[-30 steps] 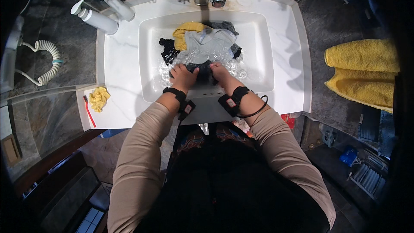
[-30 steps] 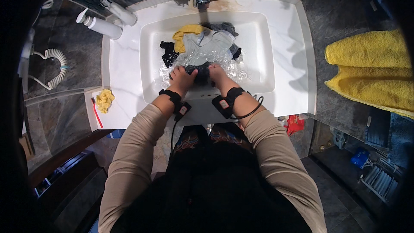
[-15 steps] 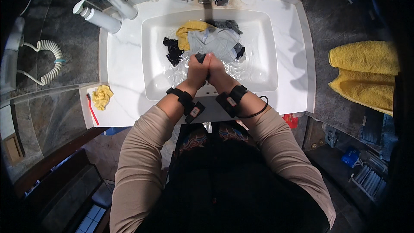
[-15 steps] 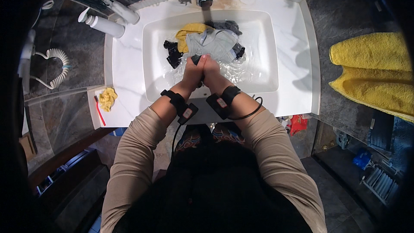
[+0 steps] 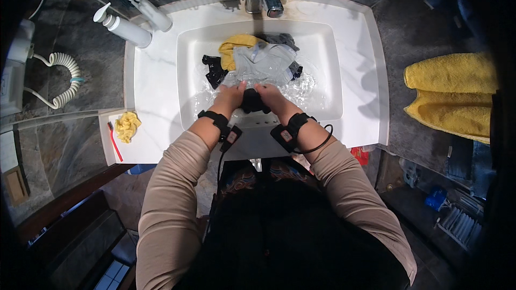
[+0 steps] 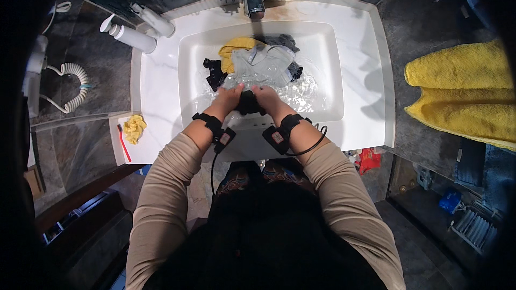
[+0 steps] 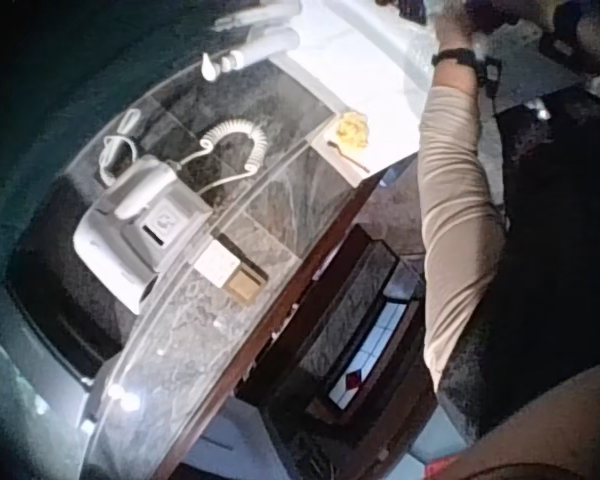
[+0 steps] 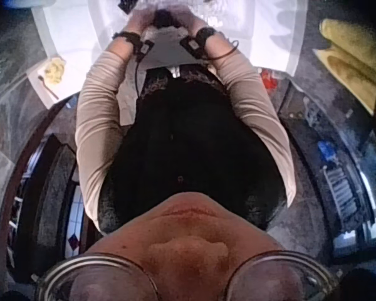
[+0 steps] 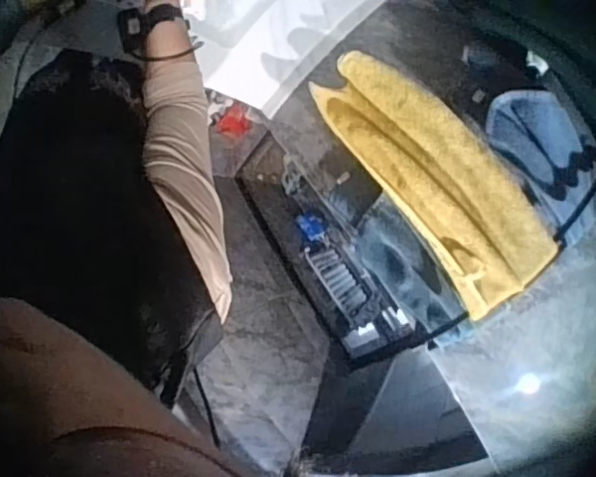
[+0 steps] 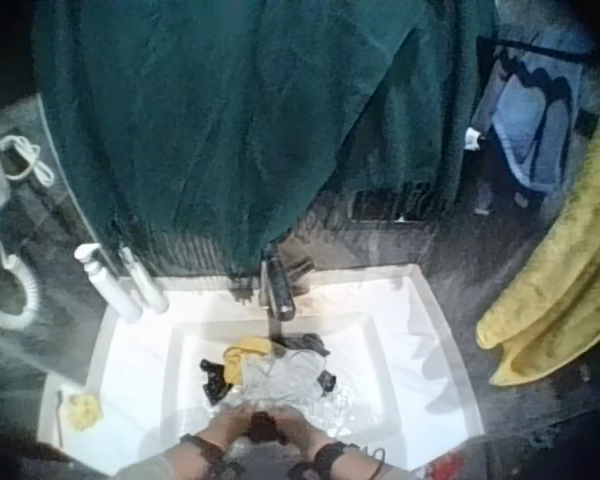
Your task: The person washes several small garments by hand in a bathroom sink. They place items into the sink, wet them under running water, apply soap from a dispenser, scrub and rinse each piece, then wring out excess water. The person also wipes the sink basin and countertop with a cloth during the process.
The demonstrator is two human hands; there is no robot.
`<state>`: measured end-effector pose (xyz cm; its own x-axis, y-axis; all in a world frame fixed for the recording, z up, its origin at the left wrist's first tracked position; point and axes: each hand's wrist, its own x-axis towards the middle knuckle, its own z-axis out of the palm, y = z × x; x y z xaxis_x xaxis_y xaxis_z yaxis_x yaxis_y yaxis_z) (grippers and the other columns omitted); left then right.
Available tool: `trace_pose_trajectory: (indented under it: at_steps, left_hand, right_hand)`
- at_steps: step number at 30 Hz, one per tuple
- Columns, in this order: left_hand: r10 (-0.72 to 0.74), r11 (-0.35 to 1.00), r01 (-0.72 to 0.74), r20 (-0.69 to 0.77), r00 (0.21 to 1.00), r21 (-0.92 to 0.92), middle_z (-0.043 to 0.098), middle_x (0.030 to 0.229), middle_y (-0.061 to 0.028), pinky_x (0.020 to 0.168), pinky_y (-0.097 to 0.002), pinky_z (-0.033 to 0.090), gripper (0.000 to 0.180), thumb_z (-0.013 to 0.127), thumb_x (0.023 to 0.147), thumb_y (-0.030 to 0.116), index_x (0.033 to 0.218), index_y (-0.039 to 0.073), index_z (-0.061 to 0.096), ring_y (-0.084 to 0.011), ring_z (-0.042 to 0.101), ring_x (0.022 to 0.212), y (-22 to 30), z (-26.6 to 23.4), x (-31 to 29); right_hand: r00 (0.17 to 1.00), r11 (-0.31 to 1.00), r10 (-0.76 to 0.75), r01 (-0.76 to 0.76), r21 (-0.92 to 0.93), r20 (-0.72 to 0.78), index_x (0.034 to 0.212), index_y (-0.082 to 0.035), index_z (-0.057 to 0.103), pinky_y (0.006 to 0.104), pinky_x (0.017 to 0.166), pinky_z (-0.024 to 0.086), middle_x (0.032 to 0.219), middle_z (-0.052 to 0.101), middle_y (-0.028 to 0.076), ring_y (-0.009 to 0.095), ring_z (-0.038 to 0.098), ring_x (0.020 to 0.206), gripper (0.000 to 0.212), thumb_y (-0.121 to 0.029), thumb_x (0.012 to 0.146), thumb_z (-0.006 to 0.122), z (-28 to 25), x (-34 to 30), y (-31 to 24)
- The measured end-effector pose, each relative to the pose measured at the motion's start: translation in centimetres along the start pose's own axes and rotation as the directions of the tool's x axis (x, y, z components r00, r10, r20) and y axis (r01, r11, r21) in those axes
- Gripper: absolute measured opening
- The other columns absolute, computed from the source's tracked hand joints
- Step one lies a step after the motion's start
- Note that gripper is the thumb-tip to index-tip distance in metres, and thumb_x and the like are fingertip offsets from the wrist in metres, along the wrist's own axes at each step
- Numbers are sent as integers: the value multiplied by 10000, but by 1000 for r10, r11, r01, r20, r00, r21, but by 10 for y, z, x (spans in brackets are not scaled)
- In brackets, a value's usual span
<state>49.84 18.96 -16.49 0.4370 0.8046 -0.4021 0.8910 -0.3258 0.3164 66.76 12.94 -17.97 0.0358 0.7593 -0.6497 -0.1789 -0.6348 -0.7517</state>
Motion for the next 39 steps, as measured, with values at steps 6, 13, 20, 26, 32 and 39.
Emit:
trace_pose_trajectory:
  at_steps: [6, 13, 20, 26, 32, 39]
  left_hand:
    - [-484, 872, 479, -25, 875, -105, 274, 1446, -193, 1031, -587, 238, 830, 593, 796, 543, 1431, 158, 224, -397, 245, 1340, 14, 26, -10]
    - [-201, 246, 214, 166, 965, -945, 499, 1152, -235, 897, -431, 422, 630, 580, 830, 143, 1342, 117, 215, -401, 530, 1006, 32, 11, 0]
    - [89, 897, -375, -737, 670, -233, 589, 948, -165, 829, -408, 449, 355, 693, 784, 274, 980, -2, 586, -349, 541, 929, 61, -3, -12]
    - [-62, 829, -341, -680, 730, -442, 590, 908, -185, 771, -433, 472, 300, 675, 790, 261, 913, 2, 588, -394, 547, 858, 67, -24, -19]
    - [-85, 777, -272, -523, 848, -567, 620, 819, -210, 741, -390, 475, 362, 624, 846, 351, 862, -11, 615, -359, 602, 783, 58, -27, -16]
    - [-53, 874, 61, 31, 998, -483, 622, 993, -272, 878, -444, 443, 466, 413, 926, 429, 1049, 47, 650, -441, 581, 967, 11, -27, 1]
  right_hand:
    - [880, 752, -474, 397, -526, -12, 918, -3, 616, 374, 687, 493, 828, 643, 162, 266, 619, 734, 324, -282, 903, 453, -7, 43, 47]
    - [972, 843, -3, -124, 523, 236, 895, -58, 593, 379, 683, 492, 811, 622, 99, 248, 609, 724, 271, -248, 883, 400, 15, 18, 10]
    - [974, 540, 81, -222, 812, 212, 853, -65, 560, 401, 591, 462, 723, 579, 90, 238, 558, 632, 376, -396, 901, 387, 46, 7, -31]
    - [984, 604, -9, -137, 785, 179, 836, -58, 564, 391, 557, 455, 700, 563, 87, 234, 539, 605, 421, -442, 907, 408, 52, -17, -51]
    - [952, 674, -107, -143, 725, 287, 988, -60, 572, 337, 695, 485, 880, 603, 87, 215, 584, 772, 419, -409, 954, 343, 53, -10, -42]
    - [980, 978, 168, -180, 108, 109, 881, -67, 619, 305, 501, 432, 683, 556, 39, 175, 534, 567, 413, -445, 934, 462, 23, -10, -16]
